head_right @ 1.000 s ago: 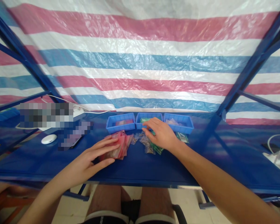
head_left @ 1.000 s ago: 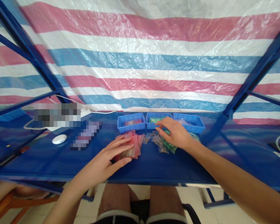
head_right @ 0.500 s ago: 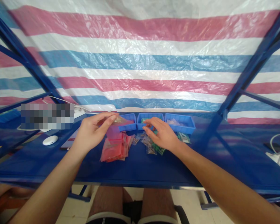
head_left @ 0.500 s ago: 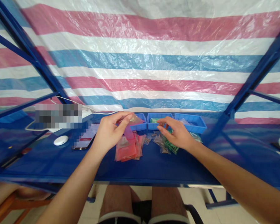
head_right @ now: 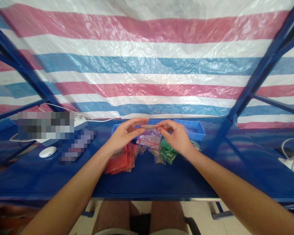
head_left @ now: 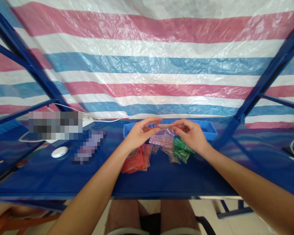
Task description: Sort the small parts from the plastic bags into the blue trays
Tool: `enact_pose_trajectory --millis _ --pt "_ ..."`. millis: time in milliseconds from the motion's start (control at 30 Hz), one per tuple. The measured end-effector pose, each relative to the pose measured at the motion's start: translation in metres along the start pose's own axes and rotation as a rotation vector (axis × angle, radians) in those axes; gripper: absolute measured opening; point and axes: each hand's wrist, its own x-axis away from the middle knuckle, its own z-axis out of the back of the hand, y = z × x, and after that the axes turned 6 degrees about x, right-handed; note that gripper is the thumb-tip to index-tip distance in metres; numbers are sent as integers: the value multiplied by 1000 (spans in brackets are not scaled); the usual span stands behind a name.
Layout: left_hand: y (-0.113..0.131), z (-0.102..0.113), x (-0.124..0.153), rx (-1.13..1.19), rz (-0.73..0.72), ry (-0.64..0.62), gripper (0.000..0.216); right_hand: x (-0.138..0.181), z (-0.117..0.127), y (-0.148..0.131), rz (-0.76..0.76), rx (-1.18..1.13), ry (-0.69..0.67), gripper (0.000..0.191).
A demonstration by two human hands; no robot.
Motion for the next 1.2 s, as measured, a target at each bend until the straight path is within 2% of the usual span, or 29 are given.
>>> enact_pose_trajectory --millis 100,167,300,433,633,733,833,900,1000,1100,1200 --pt "-10 7 3 -50 14 -27 40 1 1 -6 78 45 35 14" --pt "-15 10 2 -45 6 -14 43 1 3 -12 176 72 26 12" --pt "-18 15 0 -78 6 24 42 2 6 -18 322 92 -29 21" --pt "-18 21 0 -232 -17 87 34 2 6 -14 342 170 -25 25" --pt "-8 21 3 -141 -26 139 29 2 6 -9 361 299 13 36" --pt "-3 16 4 -81 -34 171 30 2 6 -11 332 291 59 33" --pt "-6 13 3 11 -28 214 36 2 3 -10 218 185 86 26" --pt "-11 12 2 55 -17 210 38 1 -1 -8 116 32 52 38" --pt "-16 13 0 82 18 164 40 0 -6 -5 -12 -190 -95 58" --pt "-17 14 1 77 51 110 40 0 -7 -2 -104 -271 -151 52" --pt "-15 12 2 107 45 101 39 0 -7 -2 -117 -263 -91 46"
